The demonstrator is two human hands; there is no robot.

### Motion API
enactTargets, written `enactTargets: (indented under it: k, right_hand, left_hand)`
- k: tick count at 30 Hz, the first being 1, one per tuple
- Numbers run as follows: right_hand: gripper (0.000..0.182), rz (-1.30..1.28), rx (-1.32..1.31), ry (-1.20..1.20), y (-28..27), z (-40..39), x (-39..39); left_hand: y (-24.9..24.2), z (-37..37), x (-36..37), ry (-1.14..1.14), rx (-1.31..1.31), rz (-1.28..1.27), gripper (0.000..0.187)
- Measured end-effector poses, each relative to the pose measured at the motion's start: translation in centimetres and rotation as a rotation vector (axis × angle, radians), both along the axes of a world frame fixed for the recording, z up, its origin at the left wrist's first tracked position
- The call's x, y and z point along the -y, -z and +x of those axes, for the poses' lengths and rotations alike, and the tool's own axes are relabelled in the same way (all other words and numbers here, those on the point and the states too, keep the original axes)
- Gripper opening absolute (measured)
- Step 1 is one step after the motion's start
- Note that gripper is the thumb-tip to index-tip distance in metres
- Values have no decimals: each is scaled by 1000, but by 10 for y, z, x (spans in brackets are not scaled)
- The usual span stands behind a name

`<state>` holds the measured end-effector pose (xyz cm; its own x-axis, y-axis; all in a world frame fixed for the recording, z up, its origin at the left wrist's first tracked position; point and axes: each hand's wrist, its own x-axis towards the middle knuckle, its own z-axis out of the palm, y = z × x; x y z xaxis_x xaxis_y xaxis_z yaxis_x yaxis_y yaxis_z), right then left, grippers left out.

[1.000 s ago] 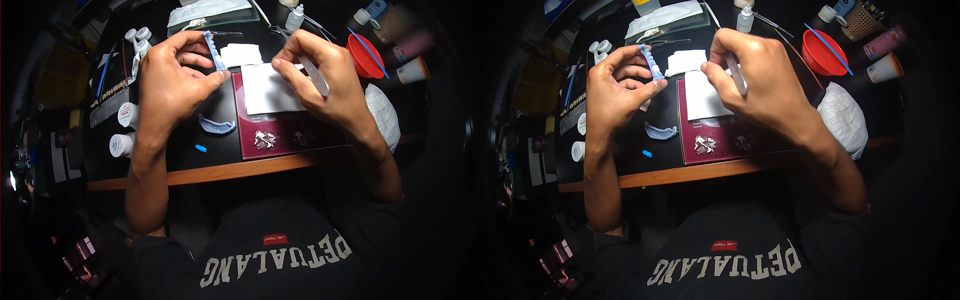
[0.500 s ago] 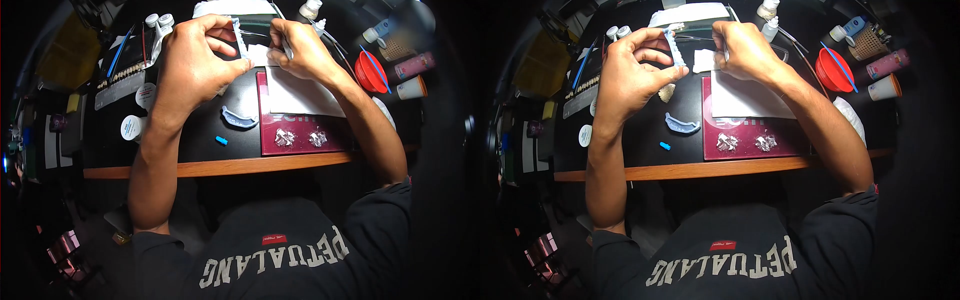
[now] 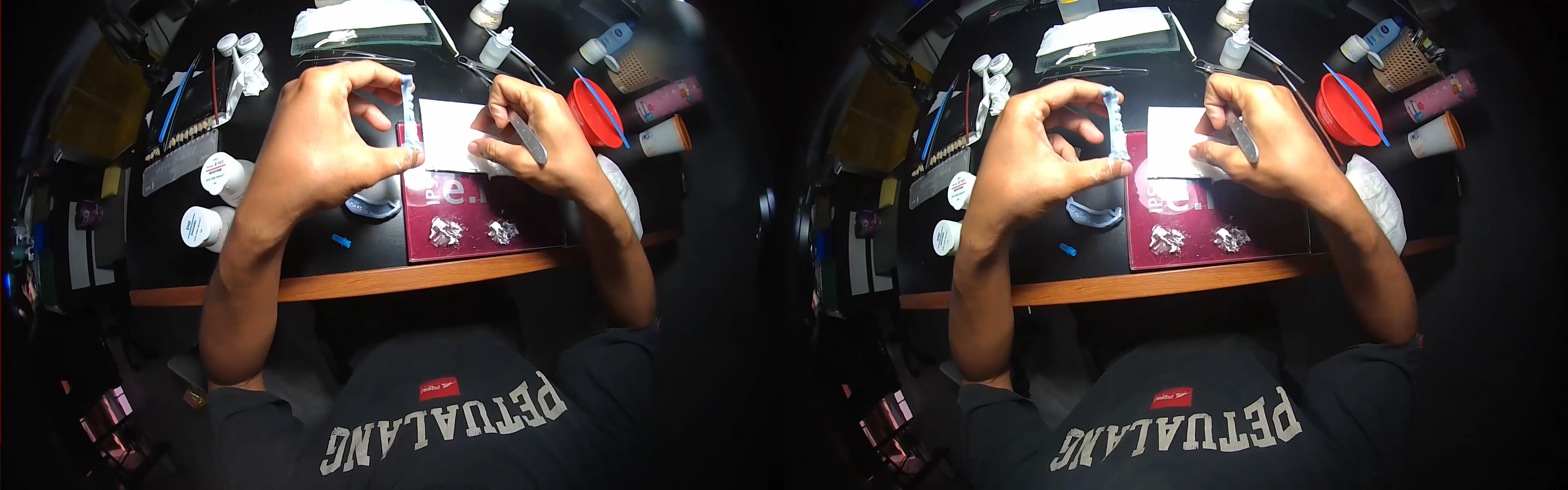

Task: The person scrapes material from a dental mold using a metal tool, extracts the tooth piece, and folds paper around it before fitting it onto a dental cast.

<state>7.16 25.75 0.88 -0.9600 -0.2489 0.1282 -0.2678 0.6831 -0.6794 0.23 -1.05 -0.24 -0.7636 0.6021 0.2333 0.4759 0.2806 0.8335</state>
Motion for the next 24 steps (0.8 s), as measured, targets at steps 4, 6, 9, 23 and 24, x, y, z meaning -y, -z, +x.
enactTargets:
  k: [4, 6, 9, 23, 24]
  right_hand:
    - [28, -196, -200, 114, 7, 4, 0]
    - [30, -274, -164, 129, 6, 4, 3]
    - [33, -373, -147, 75, 8, -5, 10]
    - [36, -269, -301, 52, 4, -15, 21]
    - [36, -285, -296, 55, 5, -15, 20]
  left_hand:
    - [5, 11, -15, 20, 30, -4, 60]
    - [11, 13, -21, 68, -2, 37, 62]
    - [13, 15, -25, 98, 44, 15, 63]
    - [15, 20, -36, 76, 111, 144, 66]
    - [15, 20, -36, 79, 105, 135, 68]
